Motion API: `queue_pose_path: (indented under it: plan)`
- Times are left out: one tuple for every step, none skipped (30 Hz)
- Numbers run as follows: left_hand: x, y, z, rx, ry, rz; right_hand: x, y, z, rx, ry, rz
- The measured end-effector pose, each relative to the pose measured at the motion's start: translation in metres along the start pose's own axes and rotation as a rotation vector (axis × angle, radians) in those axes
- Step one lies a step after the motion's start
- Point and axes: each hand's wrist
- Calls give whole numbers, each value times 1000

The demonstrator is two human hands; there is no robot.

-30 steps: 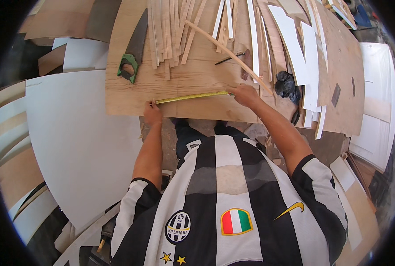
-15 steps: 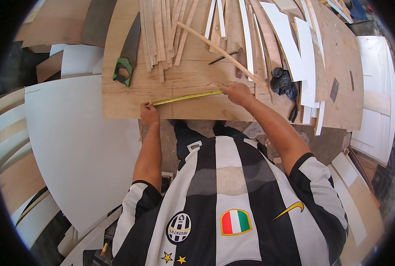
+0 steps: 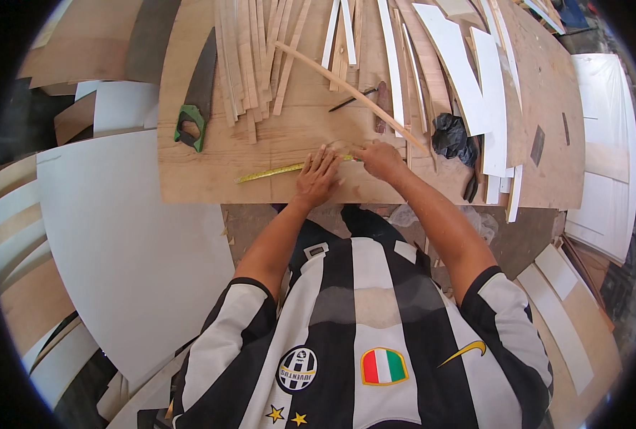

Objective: The person measures a wood strip with a measuring tape, marks a line with a pencil, saws the strip to length using a hand saw, and finally trims the cut end with a pair of pliers.

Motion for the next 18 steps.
queue_pose_path:
  plan:
    - [1, 3, 3, 33, 17, 11, 0, -2, 1, 3, -2, -1]
    - [2, 6, 3, 30, 21, 15, -3, -2, -1, 30, -6, -33]
    - [1, 7, 5, 63, 38, 14, -4, -1, -3, 58, -11, -66]
    - [0, 9, 7, 96, 53, 14, -5, 3, -6, 61, -8, -64]
    - [1, 10, 6, 96, 56, 18, -5, 8, -8, 54, -9, -74]
    - [2, 11, 5, 66, 43, 33, -6, 13, -11, 46, -11, -84]
    - [4, 12, 4, 37, 29, 49, -8, 17, -15, 49, -8, -84]
    - [4, 11, 5, 41, 25, 53, -11, 12, -14, 65, -10, -111]
    - [4, 11, 6, 53, 19, 64, -12, 10, -13, 81, -11, -137]
    - [3, 11, 6, 65, 13, 75, -11, 16, -13, 87, -14, -138]
    - [4, 11, 6, 64, 15, 77, -11, 18, -15, 89, -15, -173]
    - [3, 11, 6, 75, 4, 94, -11, 20, -17, 92, -16, -208]
    - [3, 12, 5, 86, -8, 111, -14, 23, -19, 93, -13, -207]
    - [2, 9, 5, 92, -14, 112, -14, 12, -16, 115, -34, -239]
    - [1, 8, 5, 90, -27, 131, -13, 7, -15, 137, -51, -270]
    - [0, 7, 6, 87, -41, 150, -10, 6, -16, 142, -53, -271]
    - [1, 7, 6, 89, -43, 152, -6, 8, -19, 225, -9, -307]
    - [1, 8, 6, 90, -39, 158, -1, 11, -22, 309, 35, -342]
Point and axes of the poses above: each hand's wrist, its own x-axis towards the middle knuckle, its own y-axis out of the palm, z = x × y, and after that the axes turned 9 degrees about -x, right-handed
